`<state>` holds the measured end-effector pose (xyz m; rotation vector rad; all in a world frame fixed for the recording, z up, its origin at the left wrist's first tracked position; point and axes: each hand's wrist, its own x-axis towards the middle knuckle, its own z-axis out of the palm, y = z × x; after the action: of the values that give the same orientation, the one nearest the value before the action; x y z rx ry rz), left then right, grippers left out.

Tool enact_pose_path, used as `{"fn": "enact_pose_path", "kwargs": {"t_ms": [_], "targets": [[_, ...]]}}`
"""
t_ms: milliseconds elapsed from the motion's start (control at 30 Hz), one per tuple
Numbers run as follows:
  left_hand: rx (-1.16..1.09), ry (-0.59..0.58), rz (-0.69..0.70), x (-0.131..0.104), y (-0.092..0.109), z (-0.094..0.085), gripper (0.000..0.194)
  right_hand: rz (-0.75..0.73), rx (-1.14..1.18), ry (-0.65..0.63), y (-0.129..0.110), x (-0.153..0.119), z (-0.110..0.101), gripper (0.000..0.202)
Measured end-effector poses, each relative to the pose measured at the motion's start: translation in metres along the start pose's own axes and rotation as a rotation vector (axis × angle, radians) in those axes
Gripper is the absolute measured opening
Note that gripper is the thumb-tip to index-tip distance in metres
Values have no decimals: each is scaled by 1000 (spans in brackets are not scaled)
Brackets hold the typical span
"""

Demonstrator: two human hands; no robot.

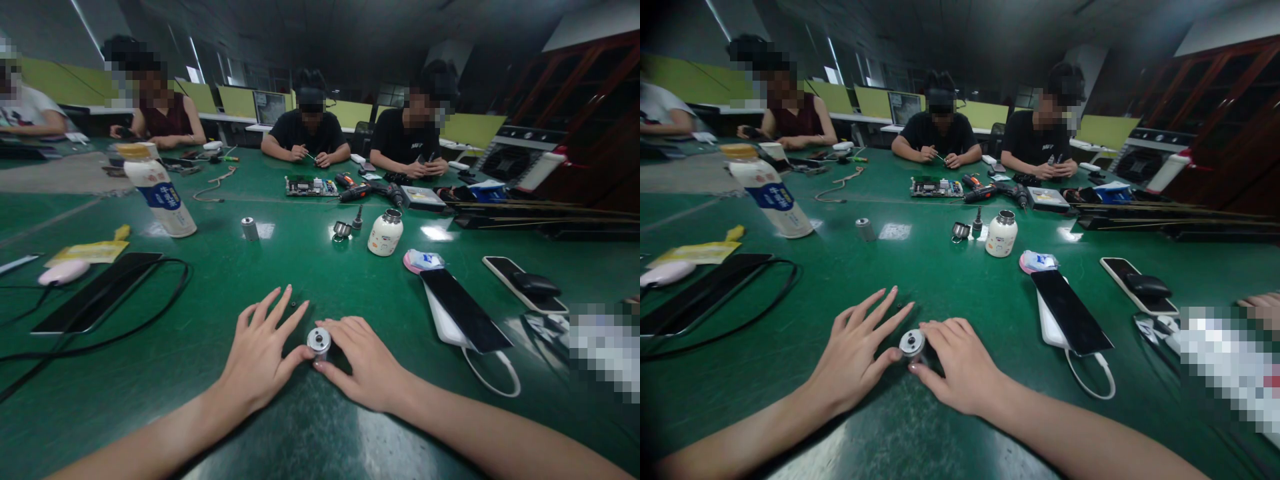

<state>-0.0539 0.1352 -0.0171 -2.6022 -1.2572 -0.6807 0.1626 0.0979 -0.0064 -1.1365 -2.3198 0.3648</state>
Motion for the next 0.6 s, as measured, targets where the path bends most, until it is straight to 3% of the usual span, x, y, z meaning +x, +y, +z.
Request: {"fn": "enact_pose_path", "kwargs": {"t_ms": [200,367,467,600], "targets": [[6,-72,-30,3,-3,2,51,10,-2,-7,0,1,0,44],[-46,-123,-56,4,-2,2,57,8,-4,-9,0,0,0,46],[-86,-54,-46,4,-4,1,56,12,0,-17,0,0,-1,44],[-237,166,51,2,-3,-5,47,15,3,-20,0,0,0,44]]}}
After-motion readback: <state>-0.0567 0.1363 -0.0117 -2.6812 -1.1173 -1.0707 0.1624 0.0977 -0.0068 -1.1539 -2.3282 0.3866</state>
